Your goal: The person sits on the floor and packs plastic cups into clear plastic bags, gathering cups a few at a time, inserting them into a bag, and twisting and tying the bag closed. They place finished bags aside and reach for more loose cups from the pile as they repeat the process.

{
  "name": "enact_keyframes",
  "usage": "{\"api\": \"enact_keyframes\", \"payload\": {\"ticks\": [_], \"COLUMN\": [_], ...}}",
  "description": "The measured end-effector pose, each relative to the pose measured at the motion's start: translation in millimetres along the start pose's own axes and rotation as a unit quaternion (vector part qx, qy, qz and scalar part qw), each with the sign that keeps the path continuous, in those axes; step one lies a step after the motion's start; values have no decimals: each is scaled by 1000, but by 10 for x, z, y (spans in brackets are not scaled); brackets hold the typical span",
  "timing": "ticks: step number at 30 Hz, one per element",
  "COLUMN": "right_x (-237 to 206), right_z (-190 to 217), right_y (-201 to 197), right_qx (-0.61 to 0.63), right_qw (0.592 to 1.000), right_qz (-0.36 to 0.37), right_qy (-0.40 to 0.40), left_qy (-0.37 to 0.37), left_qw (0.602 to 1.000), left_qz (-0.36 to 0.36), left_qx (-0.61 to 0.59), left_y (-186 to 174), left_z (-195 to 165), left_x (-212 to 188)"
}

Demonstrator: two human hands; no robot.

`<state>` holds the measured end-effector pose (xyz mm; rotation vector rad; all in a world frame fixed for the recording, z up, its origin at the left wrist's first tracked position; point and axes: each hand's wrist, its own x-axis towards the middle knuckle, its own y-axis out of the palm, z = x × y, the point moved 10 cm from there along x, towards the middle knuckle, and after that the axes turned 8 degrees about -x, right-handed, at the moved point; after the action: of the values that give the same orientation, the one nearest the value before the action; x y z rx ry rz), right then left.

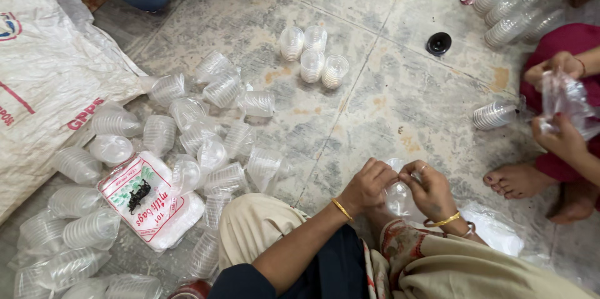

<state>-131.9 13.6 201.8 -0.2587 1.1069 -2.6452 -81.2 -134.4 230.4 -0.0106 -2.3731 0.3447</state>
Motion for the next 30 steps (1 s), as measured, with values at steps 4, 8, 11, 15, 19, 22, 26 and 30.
{"api": "enact_keyframes", "payload": {"ticks": [4, 8, 11, 15, 19, 22, 26, 30], "right_x": [-31, 49, 87, 53, -43, -183, -234, -220], "right_z": [112, -138, -333, -894, -1010, -982, -842, -767], "right_y": [-109, -222, -161, 183, 424, 526, 616, 584], "right_qx": [-96, -91, -70, 50, 264, 115, 211, 247], "right_qw": [989, 988, 990, 986, 954, 985, 972, 966], "right_qz": [-89, -123, -116, -4, 21, 46, 54, 37], "right_qy": [-69, 10, 30, 159, 137, 123, 92, 68], "left_qy": [-23, -33, -67, -44, 33, 36, -94, -174], "left_qw": [1000, 999, 996, 989, 990, 995, 994, 980], "left_qz": [18, 32, 52, 116, 125, 94, 51, 17], "left_qx": [-12, 3, 29, 82, 51, 8, -33, -89], "left_y": [26, 64, 100, 213, 323, 269, 181, 172], "left_z": [22, 66, 172, 188, 23, 57, 351, 511], "left_x": [-5, -9, -43, -117, -150, -117, -120, -138]}}
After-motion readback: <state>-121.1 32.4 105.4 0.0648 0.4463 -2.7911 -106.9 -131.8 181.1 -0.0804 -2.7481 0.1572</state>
